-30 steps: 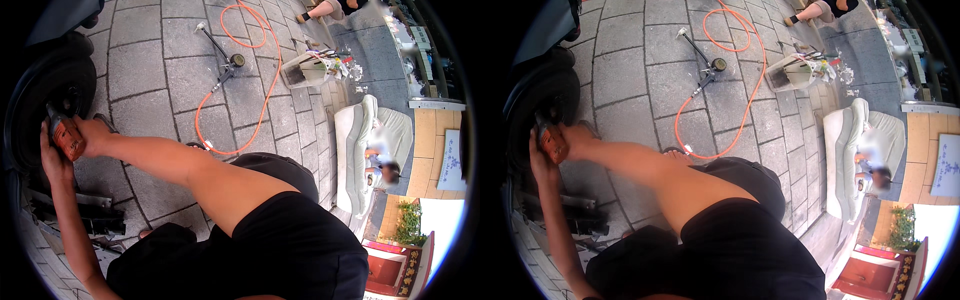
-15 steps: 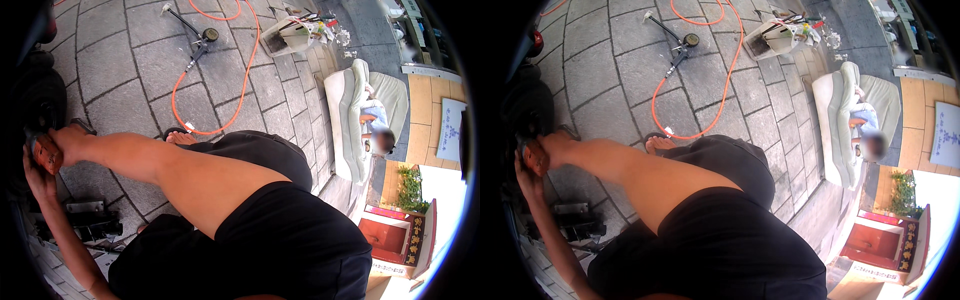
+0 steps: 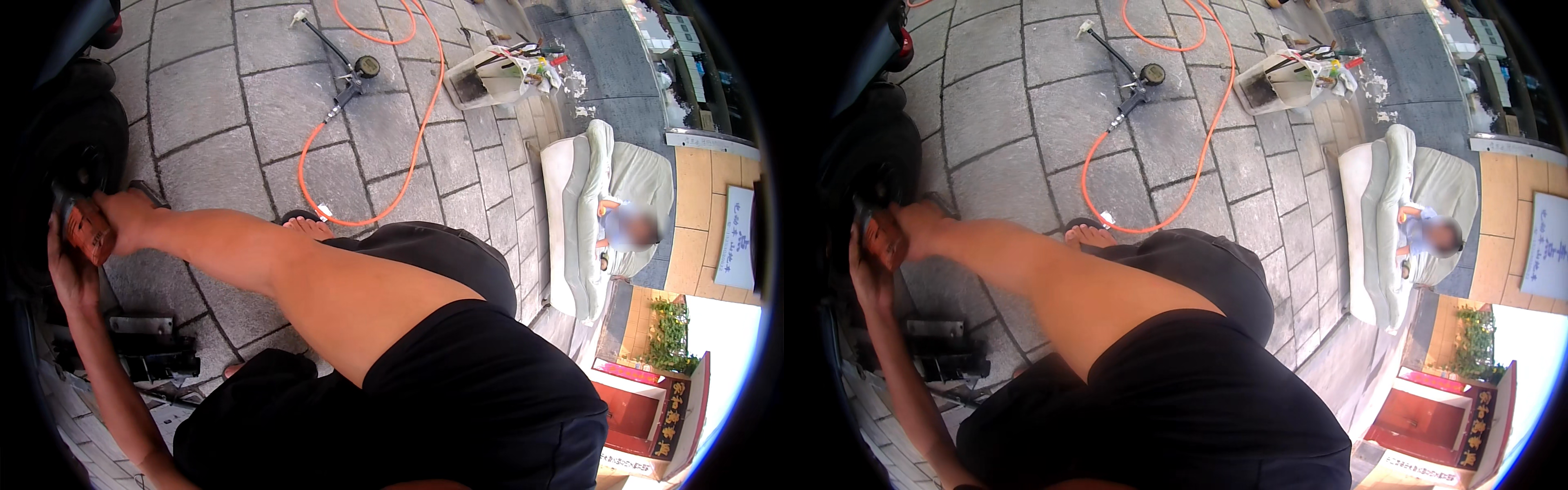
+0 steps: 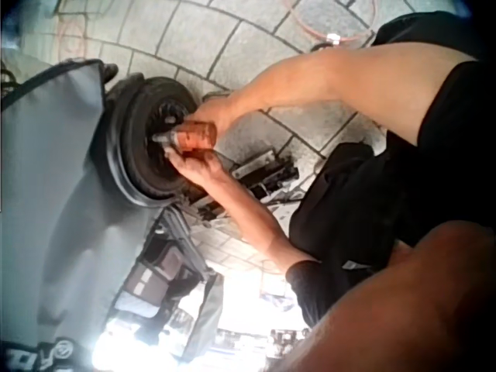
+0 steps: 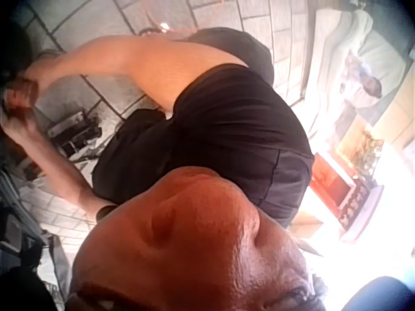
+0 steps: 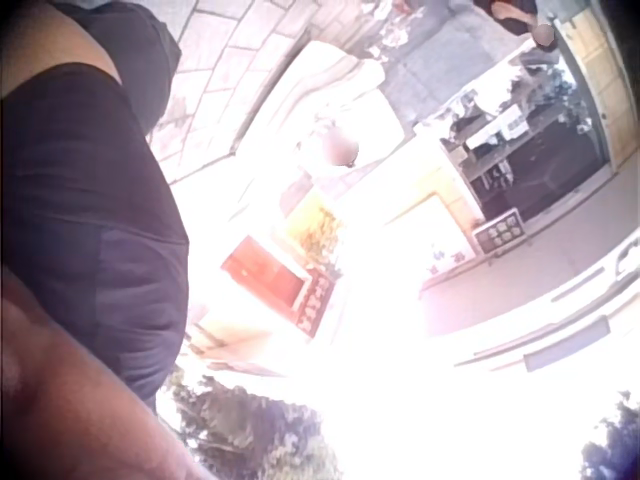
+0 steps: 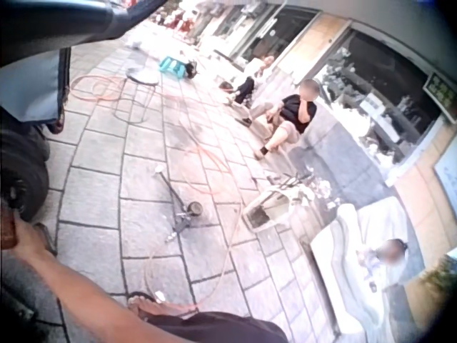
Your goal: The person uses a cordless impact wrench to loosen and remove lug nuts from a vehicle wheel. They then use a tire inflator to check or adjust tire pressure before removing the wheel from the hub.
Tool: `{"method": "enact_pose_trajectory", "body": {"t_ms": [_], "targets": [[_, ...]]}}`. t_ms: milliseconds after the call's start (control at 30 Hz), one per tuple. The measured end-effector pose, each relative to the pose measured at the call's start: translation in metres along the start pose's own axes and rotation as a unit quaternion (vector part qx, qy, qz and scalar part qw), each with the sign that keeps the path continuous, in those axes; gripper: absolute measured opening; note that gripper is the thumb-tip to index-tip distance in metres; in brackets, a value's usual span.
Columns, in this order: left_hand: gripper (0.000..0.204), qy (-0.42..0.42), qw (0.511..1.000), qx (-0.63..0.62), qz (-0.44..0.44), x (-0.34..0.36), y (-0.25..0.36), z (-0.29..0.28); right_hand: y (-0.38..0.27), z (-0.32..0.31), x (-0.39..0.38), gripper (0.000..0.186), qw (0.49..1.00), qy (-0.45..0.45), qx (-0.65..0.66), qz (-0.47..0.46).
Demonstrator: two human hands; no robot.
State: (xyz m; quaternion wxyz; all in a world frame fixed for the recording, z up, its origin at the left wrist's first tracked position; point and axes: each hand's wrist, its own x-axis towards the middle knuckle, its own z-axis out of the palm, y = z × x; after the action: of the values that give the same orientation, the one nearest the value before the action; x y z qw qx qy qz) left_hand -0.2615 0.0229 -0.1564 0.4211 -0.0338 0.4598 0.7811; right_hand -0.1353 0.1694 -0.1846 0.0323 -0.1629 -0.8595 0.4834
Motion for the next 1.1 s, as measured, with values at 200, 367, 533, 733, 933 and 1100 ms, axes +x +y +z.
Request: {"method": "enact_pose_trajectory", "body": {"t_ms": [200,367,533,733,933,1100], "targets": [[0.044,-0.008,1.0,-0.009,0.005,-0.001,0.0,0.0,-0.002,0.002,0.0,0.088,1.0,0.01,0.022,-0.002],[0.047,-0.015,1.0,-0.001,0.008,-0.006,-0.002,0.009,-0.008,-0.009,-0.006,0.087,0.999,-0.003,0.029,0.021],[0.049,-0.027,1.0,-0.009,0.01,-0.007,-0.001,0.008,-0.01,-0.007,-0.006,0.086,0.999,0.009,0.029,0.015],[0.049,-0.023,0.999,-0.017,0.018,-0.013,-0.003,0.018,0.002,0.008,0.0,0.092,0.999,0.021,0.032,0.016],[0.049,-0.039,0.999,-0.031,0.022,-0.011,-0.002,0.014,-0.001,0.005,-0.001,0.093,0.999,0.014,0.026,0.014],[0.05,-0.055,0.998,-0.03,0.018,-0.008,0.001,0.006,-0.011,-0.009,-0.009,0.081,0.999,0.006,0.038,0.019]]}}
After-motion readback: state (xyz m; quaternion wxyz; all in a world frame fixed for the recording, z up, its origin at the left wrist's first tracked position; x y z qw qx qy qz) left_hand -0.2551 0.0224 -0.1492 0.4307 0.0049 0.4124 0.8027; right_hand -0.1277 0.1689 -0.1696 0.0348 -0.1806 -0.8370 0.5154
